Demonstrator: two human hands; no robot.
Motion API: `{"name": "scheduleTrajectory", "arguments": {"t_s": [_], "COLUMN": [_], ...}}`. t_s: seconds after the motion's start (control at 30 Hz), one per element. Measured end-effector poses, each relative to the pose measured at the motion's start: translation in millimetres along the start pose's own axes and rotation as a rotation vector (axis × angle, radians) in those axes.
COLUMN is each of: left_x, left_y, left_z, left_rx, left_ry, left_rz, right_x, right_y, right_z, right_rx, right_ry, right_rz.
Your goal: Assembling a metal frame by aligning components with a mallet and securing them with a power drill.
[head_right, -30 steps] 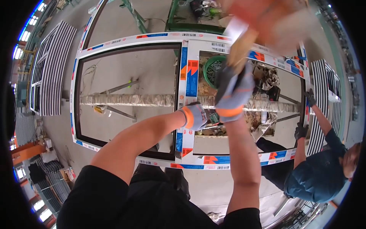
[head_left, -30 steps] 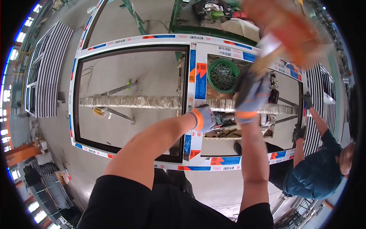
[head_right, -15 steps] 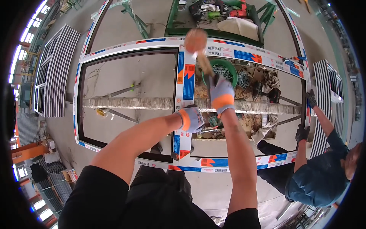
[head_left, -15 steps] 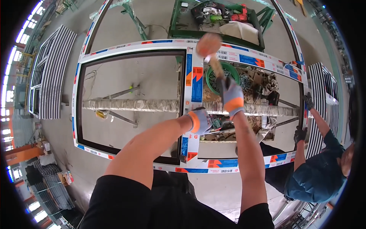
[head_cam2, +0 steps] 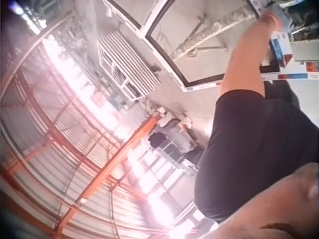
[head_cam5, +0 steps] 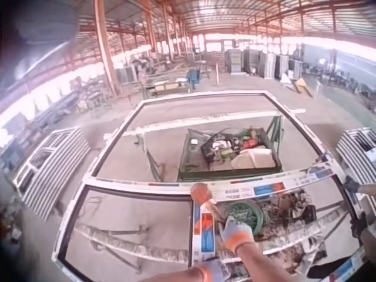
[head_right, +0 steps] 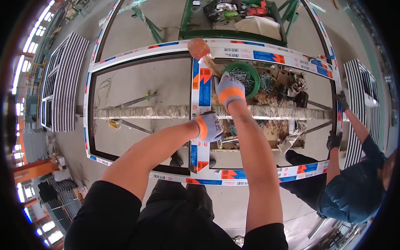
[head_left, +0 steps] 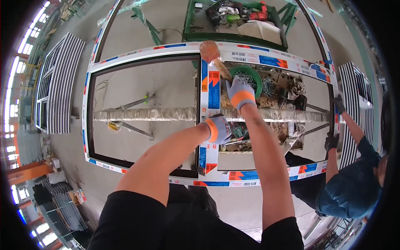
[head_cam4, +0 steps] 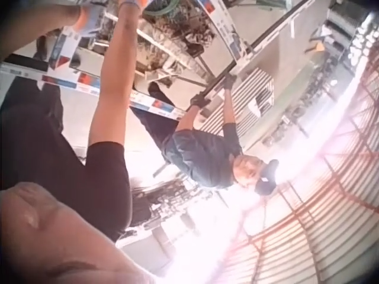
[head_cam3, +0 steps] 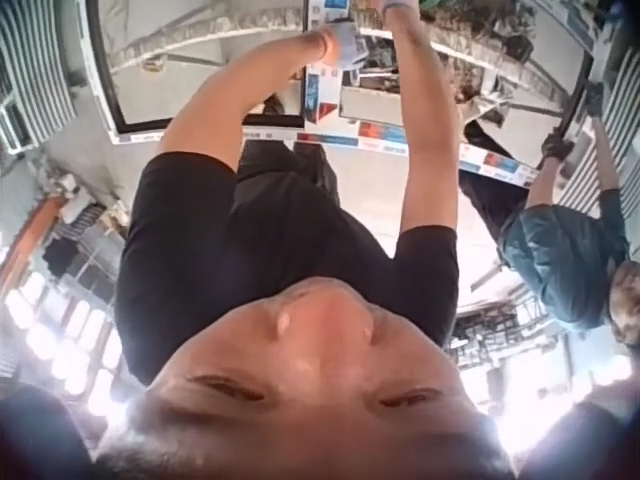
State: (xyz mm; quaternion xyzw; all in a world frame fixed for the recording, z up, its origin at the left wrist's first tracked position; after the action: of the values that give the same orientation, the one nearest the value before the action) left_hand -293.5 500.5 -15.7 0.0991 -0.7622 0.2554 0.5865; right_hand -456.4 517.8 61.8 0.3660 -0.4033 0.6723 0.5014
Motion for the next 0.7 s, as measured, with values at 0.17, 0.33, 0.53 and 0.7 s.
{"name": "scheduleTrajectory", "arguments": {"t_s": [0.17,0.33,0.53,0.7], "left_x": [13.9,2.0,-18.2,12.0], "left_y": [-5.4,-14.7,2.0,-6.5], "left_z": [1.4,-13.9,-7.5,5.4], "left_rx": [-0.007,-0.126,-0.051,-0.002], "left_ry": [-0.075,0.065,0.073,0.082], "left_rz": [-0.107,-0.008,0.22,0.109], "right_x": [-20.3,-12.4,-2.0,55.5], "right_y": [-83.8,-195.7,-304.3,-387.5], "right_z": [-17.5,-44.4,-81.4,-9.2], "right_rx": [-0.026,-0.16,-0.384,-0.361], "right_ry": [0.065,0.197,0.548,0.929], "right_rz": [0.0,-0.001,-0.284,-0.697]}}
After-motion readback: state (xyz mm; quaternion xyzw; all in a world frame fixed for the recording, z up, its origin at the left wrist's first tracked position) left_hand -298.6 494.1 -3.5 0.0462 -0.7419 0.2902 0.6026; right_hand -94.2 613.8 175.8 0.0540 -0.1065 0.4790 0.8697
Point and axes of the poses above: each hand's wrist, its own y-axis towards the middle knuckle, its own x-axis out of the back of the hand, z = x × y, the point moved 10 cm from there along y, towards the middle knuckle, and after that the axes turned 5 degrees about x, right-handed, at the moved point
